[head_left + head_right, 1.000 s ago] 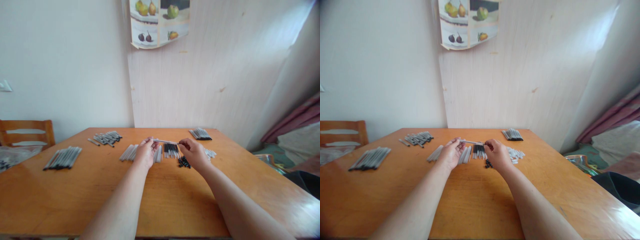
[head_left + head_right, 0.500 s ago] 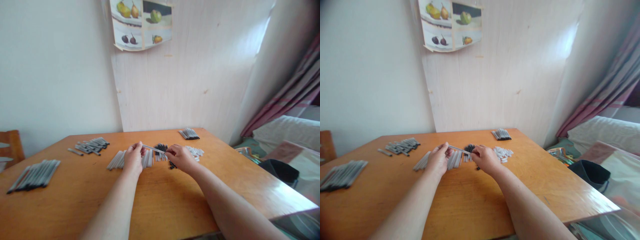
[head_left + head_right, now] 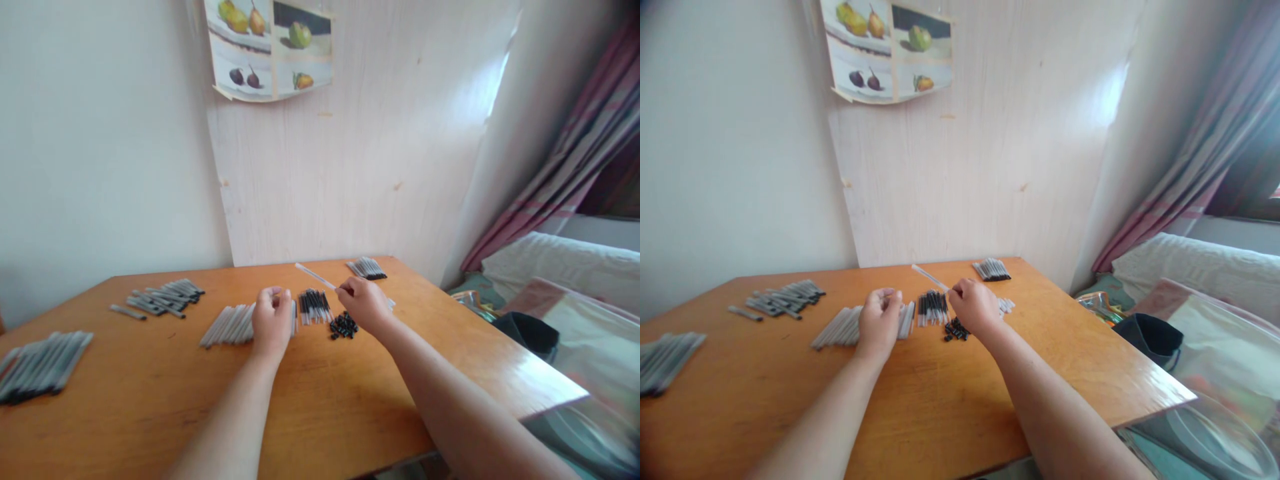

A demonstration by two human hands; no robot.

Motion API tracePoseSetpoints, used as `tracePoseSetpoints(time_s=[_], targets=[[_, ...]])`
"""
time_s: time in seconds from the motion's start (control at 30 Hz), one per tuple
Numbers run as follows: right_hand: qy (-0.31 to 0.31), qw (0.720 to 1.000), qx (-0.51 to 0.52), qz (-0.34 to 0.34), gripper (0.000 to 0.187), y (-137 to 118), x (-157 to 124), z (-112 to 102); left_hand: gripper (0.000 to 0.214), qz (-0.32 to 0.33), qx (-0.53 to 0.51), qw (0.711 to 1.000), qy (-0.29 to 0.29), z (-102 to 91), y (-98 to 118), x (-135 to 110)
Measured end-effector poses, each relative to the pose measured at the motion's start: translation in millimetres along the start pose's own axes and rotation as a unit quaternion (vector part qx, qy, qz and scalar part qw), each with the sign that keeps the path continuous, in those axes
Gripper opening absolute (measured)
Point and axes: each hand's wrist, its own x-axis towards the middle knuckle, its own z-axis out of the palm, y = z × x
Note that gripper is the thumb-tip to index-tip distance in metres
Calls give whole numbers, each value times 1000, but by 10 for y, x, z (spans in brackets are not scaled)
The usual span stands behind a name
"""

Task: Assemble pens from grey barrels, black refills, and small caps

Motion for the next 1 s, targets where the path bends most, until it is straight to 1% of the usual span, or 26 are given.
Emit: tracePoseSetpoints(time_s=[0.03,0.07,0.17,0.2,0.3,0.43,0.5,0.67,0.8,1.0], targets=[[4,1000,-12,28,26,36,42,-40,24,60,63,996,-21,14,0,-43],[8,998,-24,52,28,83,90,-80,22,103,110,987,-55,29,1,-88],[24,990,-73,120,33,283,248,-183,18,165,216,951,-148,73,8,-203],[26,987,-88,134,34,363,300,-207,18,178,247,938,-168,84,14,-230],[22,975,-127,180,32,608,436,-239,19,192,311,907,-209,109,34,-278],[-2,962,-157,225,32,853,564,-182,21,201,359,877,-249,127,58,-306],[-14,957,-172,232,34,926,619,-125,22,201,372,867,-265,133,70,-318],[-37,953,-201,225,35,1041,761,24,25,216,408,837,-293,135,84,-337],[-41,952,-212,218,35,1108,866,129,25,230,418,825,-302,132,64,-337],[-47,951,-216,215,33,1155,997,265,23,230,411,824,-317,126,20,-327]])
